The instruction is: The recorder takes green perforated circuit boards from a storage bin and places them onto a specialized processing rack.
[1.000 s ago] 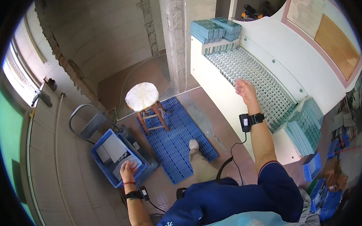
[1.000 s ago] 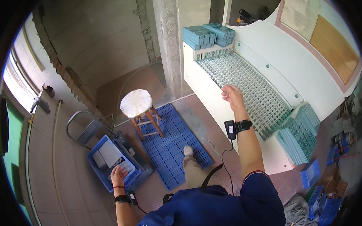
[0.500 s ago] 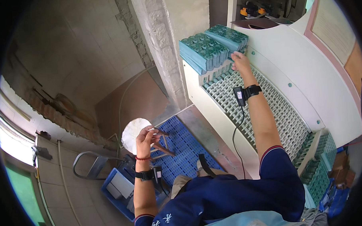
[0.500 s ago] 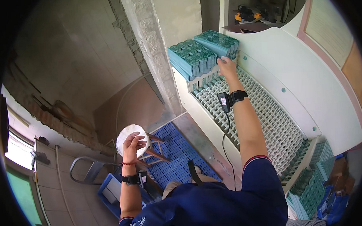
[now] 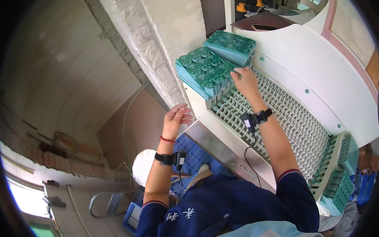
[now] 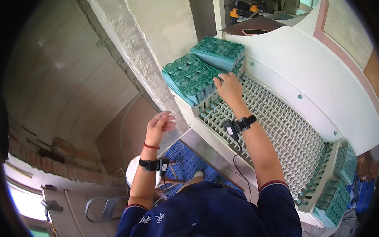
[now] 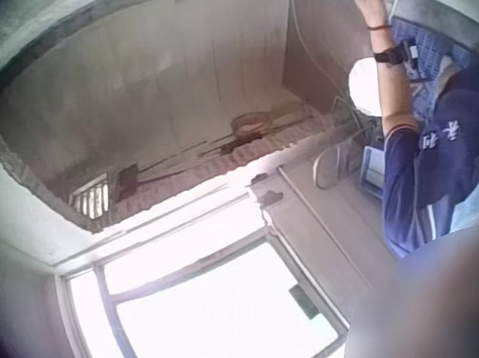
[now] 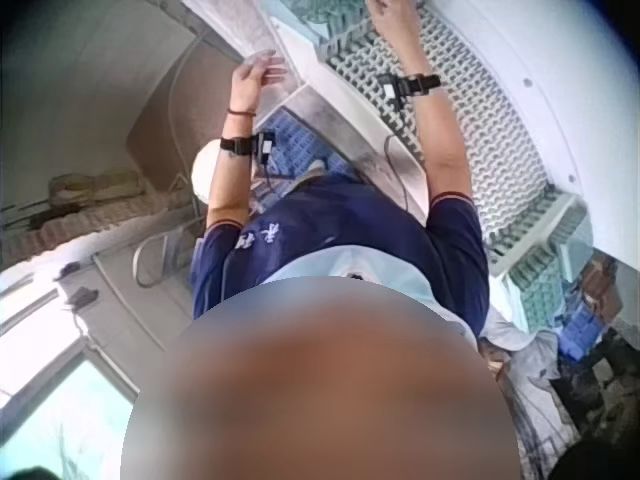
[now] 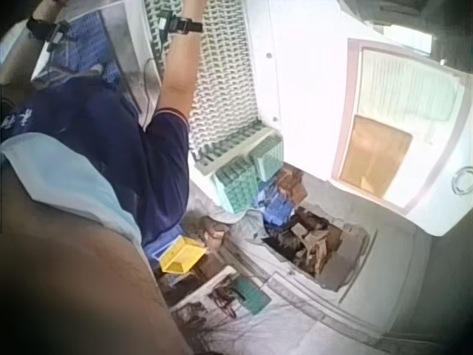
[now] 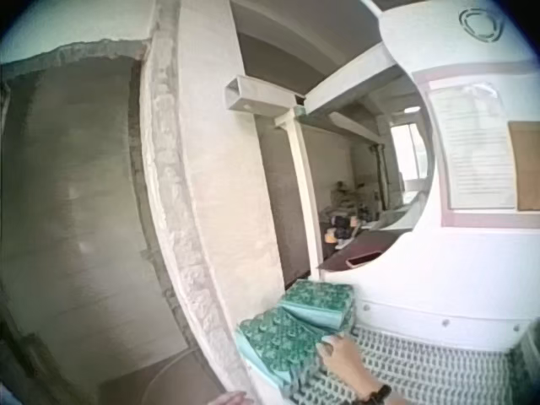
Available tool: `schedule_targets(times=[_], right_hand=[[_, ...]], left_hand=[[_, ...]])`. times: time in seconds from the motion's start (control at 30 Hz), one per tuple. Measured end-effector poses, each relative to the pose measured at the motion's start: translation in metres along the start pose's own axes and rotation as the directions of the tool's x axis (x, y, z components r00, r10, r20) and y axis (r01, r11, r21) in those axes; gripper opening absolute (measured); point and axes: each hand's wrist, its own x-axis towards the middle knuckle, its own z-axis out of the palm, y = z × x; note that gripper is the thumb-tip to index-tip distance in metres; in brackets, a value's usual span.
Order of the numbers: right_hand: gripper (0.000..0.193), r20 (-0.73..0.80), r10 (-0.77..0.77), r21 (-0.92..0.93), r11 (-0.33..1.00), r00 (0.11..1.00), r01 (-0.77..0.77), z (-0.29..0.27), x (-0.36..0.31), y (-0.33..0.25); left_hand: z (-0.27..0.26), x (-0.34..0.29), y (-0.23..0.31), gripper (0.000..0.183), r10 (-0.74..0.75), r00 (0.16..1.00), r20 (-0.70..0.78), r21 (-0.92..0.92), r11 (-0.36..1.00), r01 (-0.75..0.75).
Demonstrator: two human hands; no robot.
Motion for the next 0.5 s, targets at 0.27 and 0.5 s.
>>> schedule_targets(times=[0.27,0.5], right_hand=[[0.030,0.266,0.316,0.351,0.848,0.911,-0.397,-0.002,-0.030,-0.036],[0.028,0.269,0.470,0.282,0.796,0.841,-0.535,0.003,-0.016,-0.045]], left_hand=[[-0.012,0.084,0.016,0.044,-0.112,0.932,0.346,-0.503,0.816,0.284],[-0.012,0.117,0.018,0.038,-0.219,0.854,0.473,-0.393,0.815,0.426]])
